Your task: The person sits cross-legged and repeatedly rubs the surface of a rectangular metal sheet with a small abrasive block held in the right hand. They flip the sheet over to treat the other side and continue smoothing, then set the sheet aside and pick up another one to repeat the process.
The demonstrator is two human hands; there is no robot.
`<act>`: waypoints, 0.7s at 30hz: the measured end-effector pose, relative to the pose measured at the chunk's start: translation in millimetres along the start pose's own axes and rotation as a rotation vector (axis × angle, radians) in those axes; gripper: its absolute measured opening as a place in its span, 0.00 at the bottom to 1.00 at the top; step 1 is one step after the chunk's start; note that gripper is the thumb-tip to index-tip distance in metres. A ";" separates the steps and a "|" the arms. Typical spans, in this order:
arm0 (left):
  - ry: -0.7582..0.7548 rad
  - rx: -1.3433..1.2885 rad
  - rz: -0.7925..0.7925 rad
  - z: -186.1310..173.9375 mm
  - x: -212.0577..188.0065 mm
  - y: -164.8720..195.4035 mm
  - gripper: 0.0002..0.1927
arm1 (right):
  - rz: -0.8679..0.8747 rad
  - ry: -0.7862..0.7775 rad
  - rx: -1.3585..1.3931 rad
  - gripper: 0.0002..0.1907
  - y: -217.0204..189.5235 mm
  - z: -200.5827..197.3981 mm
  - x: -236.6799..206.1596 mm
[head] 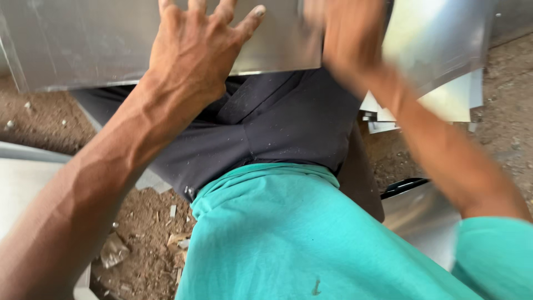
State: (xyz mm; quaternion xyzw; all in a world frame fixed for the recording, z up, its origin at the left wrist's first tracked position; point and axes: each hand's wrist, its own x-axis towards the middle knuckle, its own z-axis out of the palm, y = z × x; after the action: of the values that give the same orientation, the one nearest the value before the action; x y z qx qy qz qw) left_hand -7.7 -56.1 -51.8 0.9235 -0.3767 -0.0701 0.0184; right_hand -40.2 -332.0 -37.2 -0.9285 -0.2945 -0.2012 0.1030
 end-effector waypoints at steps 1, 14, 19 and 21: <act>0.062 0.073 0.004 -1.6 2.7 3.1 0.53 | -0.019 -0.032 0.036 0.04 -22.3 -8.9 -9.9; 0.072 -0.062 0.022 -20.2 27.5 31.5 0.61 | 0.629 0.216 0.376 0.06 -14.7 -29.1 -52.1; 0.064 0.001 -0.017 -6.3 22.4 23.9 0.59 | 0.604 0.147 0.334 0.07 -45.8 -4.4 -19.8; 0.082 0.015 0.018 -0.9 22.1 22.5 0.59 | 0.522 0.124 0.261 0.09 -45.6 -3.6 -20.0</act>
State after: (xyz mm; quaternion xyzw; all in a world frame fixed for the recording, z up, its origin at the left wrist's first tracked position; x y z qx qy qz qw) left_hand -7.5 -87.6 -51.5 0.9224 -0.3842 -0.0293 0.0277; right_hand -83.0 -306.5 -39.2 -0.9378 -0.0625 -0.1847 0.2874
